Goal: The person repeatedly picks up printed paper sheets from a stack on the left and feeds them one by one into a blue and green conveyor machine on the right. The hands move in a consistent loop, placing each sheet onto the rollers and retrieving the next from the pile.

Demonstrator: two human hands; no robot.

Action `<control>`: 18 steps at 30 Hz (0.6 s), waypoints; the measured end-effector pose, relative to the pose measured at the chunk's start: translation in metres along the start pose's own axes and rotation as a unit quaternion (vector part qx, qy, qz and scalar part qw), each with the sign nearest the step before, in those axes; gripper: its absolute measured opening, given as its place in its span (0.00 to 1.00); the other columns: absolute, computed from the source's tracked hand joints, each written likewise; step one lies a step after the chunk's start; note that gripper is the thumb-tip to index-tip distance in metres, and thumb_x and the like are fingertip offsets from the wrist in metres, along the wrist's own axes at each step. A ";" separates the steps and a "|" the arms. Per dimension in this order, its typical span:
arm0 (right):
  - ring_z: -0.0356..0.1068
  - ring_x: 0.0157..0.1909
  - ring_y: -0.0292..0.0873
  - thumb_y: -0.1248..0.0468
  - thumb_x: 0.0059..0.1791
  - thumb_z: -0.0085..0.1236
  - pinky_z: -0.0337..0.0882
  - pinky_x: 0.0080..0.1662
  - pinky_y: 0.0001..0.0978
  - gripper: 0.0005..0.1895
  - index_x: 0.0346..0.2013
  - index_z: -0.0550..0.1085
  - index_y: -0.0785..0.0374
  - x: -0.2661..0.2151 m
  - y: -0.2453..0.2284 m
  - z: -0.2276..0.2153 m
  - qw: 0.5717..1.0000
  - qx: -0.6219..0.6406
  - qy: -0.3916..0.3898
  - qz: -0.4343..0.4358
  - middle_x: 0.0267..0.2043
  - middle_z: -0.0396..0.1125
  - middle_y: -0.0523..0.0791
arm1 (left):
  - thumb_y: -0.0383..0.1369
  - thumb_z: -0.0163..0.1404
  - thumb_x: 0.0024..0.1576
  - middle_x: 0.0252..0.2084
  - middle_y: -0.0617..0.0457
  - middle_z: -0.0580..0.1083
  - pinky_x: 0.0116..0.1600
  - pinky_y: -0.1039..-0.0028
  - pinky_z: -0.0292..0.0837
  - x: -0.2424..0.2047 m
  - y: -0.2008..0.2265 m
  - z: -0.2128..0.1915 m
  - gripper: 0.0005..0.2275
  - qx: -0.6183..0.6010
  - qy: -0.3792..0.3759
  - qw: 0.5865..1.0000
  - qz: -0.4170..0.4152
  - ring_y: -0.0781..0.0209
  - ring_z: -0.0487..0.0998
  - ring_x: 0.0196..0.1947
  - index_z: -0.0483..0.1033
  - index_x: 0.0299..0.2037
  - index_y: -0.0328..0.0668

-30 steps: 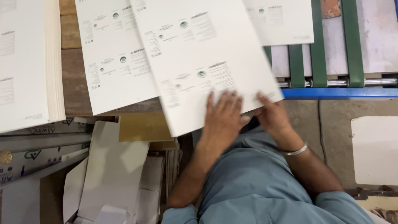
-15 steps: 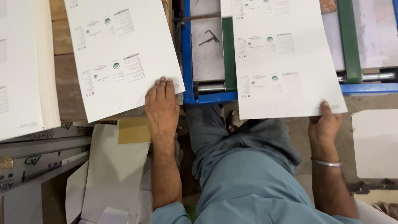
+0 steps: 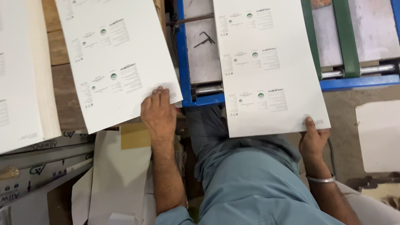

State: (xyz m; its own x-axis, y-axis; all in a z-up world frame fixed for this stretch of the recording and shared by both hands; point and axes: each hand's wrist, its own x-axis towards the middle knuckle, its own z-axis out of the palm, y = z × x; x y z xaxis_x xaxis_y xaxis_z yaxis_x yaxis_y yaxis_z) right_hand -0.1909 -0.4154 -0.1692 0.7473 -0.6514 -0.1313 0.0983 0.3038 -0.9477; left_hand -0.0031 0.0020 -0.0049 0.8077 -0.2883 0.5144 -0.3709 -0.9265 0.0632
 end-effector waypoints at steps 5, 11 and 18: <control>0.71 0.59 0.44 0.70 0.60 0.52 0.76 0.57 0.35 0.17 0.63 0.65 0.72 0.051 -0.008 0.039 0.998 -0.014 -0.058 -0.032 0.58 0.67 0.51 | 0.24 0.61 0.50 0.54 0.45 0.77 0.59 0.58 0.74 -0.002 0.003 -0.006 0.18 0.001 -0.011 1.000 -0.010 0.49 0.77 0.54 0.78 0.52 0.35; 0.73 0.52 0.48 0.67 0.59 0.49 0.78 0.48 0.39 0.17 0.61 0.64 0.71 0.106 -0.008 0.083 0.996 0.030 -0.057 0.062 0.54 0.69 0.51 | 0.24 0.62 0.51 0.55 0.45 0.76 0.61 0.58 0.71 0.002 0.005 -0.006 0.19 -0.015 -0.028 0.999 -0.018 0.48 0.76 0.55 0.77 0.53 0.35; 0.75 0.49 0.50 0.62 0.63 0.42 0.79 0.48 0.40 0.16 0.60 0.66 0.70 0.093 0.002 0.076 0.970 0.042 -0.158 0.179 0.50 0.72 0.55 | 0.25 0.59 0.52 0.56 0.45 0.76 0.59 0.58 0.69 0.005 -0.004 -0.022 0.19 -0.095 -0.053 0.994 -0.024 0.46 0.75 0.54 0.77 0.54 0.36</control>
State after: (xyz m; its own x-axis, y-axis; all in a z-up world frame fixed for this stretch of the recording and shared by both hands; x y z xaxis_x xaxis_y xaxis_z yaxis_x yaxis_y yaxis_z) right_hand -0.0716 -0.4222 -0.1616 0.9061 -0.2526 -0.3395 -0.1609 0.5363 -0.8286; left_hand -0.0073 0.0091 0.0163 0.8669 -0.2774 0.4142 -0.4016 -0.8809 0.2505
